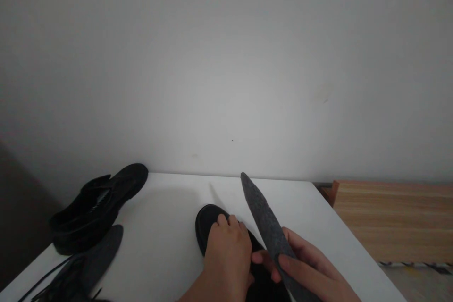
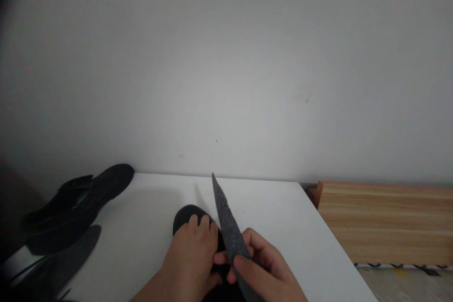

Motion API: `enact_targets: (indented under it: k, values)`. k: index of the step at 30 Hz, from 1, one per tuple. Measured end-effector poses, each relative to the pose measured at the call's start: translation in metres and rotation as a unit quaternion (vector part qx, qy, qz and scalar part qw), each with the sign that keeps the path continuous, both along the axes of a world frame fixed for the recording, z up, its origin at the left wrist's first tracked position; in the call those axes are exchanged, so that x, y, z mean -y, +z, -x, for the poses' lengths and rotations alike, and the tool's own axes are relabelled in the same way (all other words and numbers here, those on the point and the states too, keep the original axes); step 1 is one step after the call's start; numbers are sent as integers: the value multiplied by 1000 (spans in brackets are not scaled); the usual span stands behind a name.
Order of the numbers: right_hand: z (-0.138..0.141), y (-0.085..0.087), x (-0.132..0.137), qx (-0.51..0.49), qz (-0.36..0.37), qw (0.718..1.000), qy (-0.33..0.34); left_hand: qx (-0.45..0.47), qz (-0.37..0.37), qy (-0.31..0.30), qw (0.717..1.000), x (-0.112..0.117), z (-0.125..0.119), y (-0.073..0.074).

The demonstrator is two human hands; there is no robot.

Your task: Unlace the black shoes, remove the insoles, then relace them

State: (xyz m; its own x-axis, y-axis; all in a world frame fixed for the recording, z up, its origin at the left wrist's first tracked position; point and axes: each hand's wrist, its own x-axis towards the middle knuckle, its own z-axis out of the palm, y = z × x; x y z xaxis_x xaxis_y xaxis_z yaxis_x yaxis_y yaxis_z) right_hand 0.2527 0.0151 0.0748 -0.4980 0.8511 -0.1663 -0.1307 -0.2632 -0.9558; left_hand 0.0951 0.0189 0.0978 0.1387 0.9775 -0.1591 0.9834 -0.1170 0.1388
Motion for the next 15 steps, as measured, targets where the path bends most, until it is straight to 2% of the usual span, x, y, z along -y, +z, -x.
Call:
enact_targets:
  k: [4,11,15]
  values:
    - [-4,-7,-5,-3,-3,1000,-26,-6,-16,6,1000,-3,1,-5]
    - [-4,-9,-9,-47,66,995,-55,-25,-69,-11,997,-8,-3,-18]
    - [-4,-11,-8,-59,51,995,-55,-48,-46,-12,998,-11,-9,-17]
